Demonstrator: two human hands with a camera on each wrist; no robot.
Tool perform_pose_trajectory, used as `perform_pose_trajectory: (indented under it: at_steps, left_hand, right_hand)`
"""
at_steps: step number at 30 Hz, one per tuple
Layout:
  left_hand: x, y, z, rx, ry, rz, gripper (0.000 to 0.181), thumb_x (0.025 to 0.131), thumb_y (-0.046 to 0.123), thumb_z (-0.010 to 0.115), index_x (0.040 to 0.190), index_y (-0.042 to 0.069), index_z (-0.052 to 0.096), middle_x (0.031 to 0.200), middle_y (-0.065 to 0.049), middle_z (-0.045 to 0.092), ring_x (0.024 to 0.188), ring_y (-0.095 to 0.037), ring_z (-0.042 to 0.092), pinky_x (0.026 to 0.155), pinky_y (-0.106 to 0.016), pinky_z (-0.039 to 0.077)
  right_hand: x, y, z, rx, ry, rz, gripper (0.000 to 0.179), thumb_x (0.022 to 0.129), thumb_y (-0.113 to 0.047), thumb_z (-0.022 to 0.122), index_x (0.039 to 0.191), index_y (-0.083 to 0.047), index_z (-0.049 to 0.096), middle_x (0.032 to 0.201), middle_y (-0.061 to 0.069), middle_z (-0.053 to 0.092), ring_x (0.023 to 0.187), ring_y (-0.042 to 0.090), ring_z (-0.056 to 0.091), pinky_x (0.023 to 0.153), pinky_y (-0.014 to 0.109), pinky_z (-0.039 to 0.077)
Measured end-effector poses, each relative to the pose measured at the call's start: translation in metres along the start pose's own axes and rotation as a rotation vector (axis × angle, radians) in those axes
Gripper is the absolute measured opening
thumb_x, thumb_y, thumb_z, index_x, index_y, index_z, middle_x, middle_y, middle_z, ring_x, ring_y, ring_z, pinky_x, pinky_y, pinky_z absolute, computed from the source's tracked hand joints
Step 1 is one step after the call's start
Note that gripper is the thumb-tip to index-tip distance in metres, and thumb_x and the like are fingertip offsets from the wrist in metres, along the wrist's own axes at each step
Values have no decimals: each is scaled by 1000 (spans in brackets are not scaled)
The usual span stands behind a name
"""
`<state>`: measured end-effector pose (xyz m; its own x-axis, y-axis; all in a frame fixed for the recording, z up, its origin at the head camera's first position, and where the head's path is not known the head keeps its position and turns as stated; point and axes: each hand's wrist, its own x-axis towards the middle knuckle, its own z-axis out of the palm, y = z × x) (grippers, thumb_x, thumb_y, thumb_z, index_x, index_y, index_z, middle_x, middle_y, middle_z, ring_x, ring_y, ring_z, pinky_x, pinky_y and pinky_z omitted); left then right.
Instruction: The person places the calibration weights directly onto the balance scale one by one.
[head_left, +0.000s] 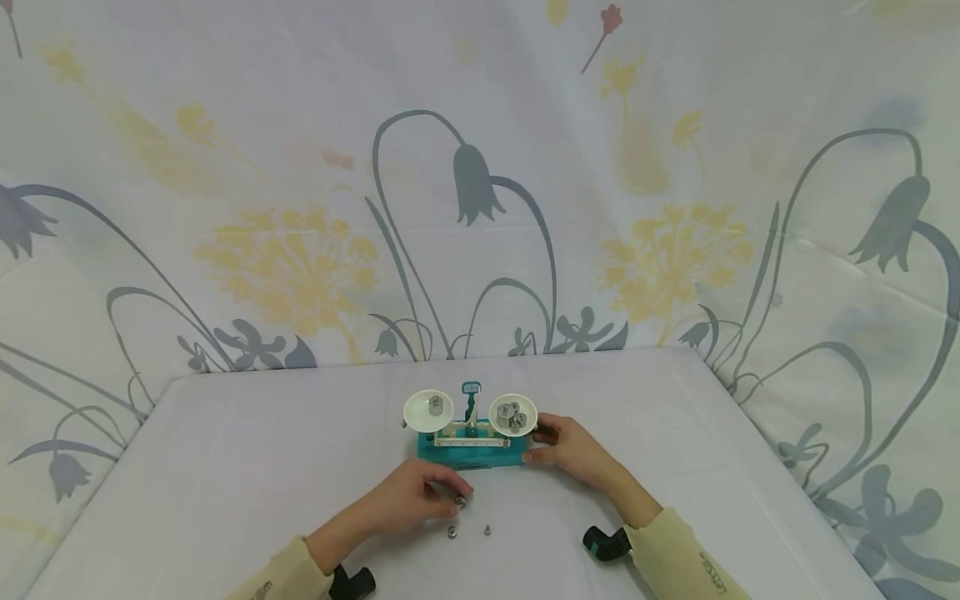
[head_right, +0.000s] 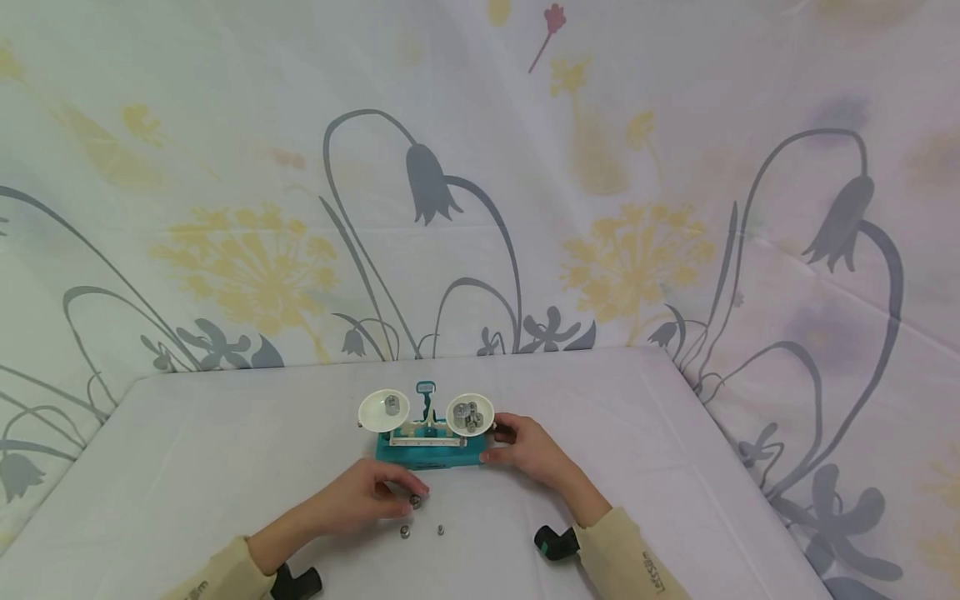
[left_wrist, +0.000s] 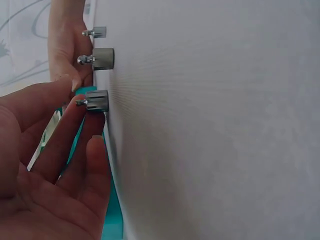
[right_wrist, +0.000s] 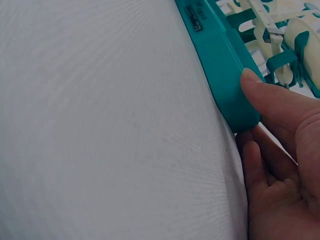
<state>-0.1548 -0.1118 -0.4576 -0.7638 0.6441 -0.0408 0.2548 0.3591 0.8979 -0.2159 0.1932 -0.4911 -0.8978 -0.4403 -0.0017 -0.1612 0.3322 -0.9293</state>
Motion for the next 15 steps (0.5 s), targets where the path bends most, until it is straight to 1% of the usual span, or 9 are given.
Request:
perform_pose_trajectory:
  at_steps: [4, 8, 12, 15]
  left_hand:
    - [2, -6, 1, 6, -3, -21, 19, 87, 6, 76, 104, 14, 75, 102, 6, 72, 94, -12, 61, 80, -24, 52]
    - [5, -11, 0, 31, -6, -23, 18, 87, 6, 75, 102, 17, 75, 99, 9, 70, 92, -10, 61, 81, -24, 52]
    - [6, -14, -2, 70, -17, 1, 16, 87, 6, 76, 98, 17, 75, 93, 8, 69, 86, -9, 59, 76, -23, 51]
    - [7, -14, -2, 90, -21, 6, 15, 85, 5, 77, 96, 16, 75, 89, 7, 68, 81, -8, 57, 71, -22, 49]
  right_hand:
    - [0, 0, 0, 3, -1, 0, 67, 81, -11, 82, 138, 7, 51, 135, 18, 57, 123, 32, 56, 105, 45, 44]
    - [-1, -1, 0, 2, 1, 6, 67, 81, -11, 82, 138, 7, 51, 134, 18, 58, 122, 32, 56, 105, 46, 44]
    - [-1, -2, 0, 6, 2, 11, 67, 81, -11, 82, 138, 6, 51, 135, 18, 57, 123, 32, 55, 105, 46, 43]
    - [-1, -3, 0, 6, 1, 13, 67, 81, -11, 82, 138, 6, 51, 135, 18, 57, 123, 32, 55, 106, 45, 43]
